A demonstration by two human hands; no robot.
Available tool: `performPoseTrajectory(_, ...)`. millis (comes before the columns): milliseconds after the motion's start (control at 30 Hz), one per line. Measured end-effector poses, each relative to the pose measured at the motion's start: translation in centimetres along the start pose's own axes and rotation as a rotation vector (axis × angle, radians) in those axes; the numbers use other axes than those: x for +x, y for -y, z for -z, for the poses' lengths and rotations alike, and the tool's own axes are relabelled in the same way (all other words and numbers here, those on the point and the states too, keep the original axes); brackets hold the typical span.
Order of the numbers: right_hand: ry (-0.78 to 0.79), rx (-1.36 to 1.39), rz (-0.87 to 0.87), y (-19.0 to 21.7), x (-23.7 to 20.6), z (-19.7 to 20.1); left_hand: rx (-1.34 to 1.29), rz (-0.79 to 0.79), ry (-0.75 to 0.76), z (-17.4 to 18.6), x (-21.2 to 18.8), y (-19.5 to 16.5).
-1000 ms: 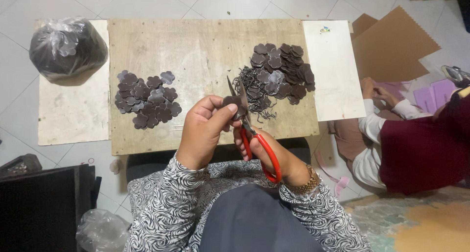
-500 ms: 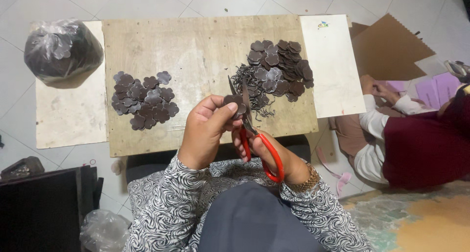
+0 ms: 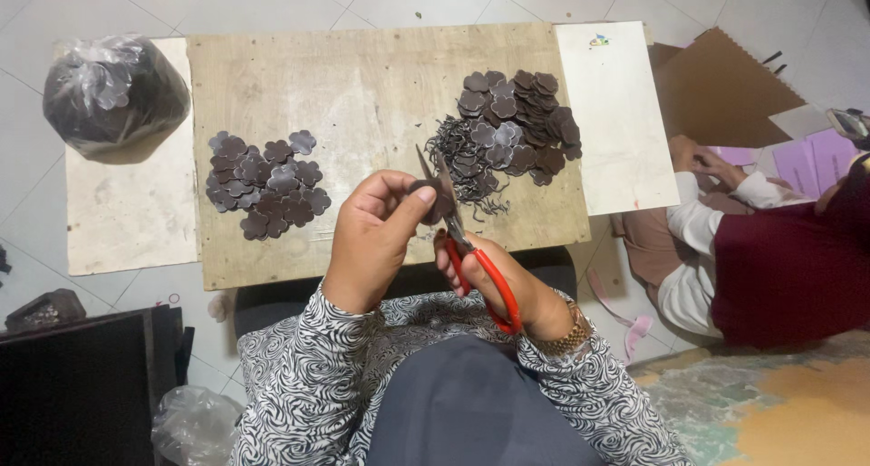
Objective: The person uses red-handled scissors to trim the edges of small dark flower-shaped pieces of material. They hold each piece with the left hand and cut with the right, placing finished pieces into a growing pile on the table. A second person folds purple boxes in the background.
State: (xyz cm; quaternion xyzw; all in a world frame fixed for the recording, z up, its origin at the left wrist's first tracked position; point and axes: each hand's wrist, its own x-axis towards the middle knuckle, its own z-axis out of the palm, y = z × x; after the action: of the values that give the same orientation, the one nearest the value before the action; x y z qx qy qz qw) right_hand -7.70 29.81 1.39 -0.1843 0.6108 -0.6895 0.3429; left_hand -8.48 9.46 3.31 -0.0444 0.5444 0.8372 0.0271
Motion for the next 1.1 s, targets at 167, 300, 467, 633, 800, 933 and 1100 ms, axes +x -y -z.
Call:
performPoseTrajectory(167, 0.042, 0.036, 0.048, 0.2, 0.0, -0.2, 0.017, 0.047, -0.013, -0.1, -0.1, 0.1)
performPoseTrajectory(300, 0.027, 0.028, 0.044, 0.5, -0.1, -0.4, -0.006, 0.052, -0.011, -0.2, -0.2, 0.0)
performPoseTrajectory(467, -0.019, 0.040, 0.069, -0.6, 0.4, -0.7, -0.008, 0.037, -0.068, -0.5, -0.3, 0.3)
performPoseTrajectory(633, -0.137, 0.010, 0.100, -1.8, 0.5, -1.2, -0.119, -0.023, -0.099, -1.1, -0.2, 0.9)
performPoseTrajectory(800, -0.225, 0.050, 0.144, -2.3, 0.9, -2.4, -0.100, -0.014, -0.146, -1.7, -0.4, 1.2)
performPoseTrajectory(933, -0.282, 0.026, 0.119, -2.1, 1.0, -2.9, -0.116, -0.006, -0.161, -1.9, -0.5, 1.2)
performPoseTrajectory(1100, -0.284, 0.018, 0.127, -1.9, 1.0, -2.8, -0.126, -0.026, -0.156, -2.0, -0.2, 1.4)
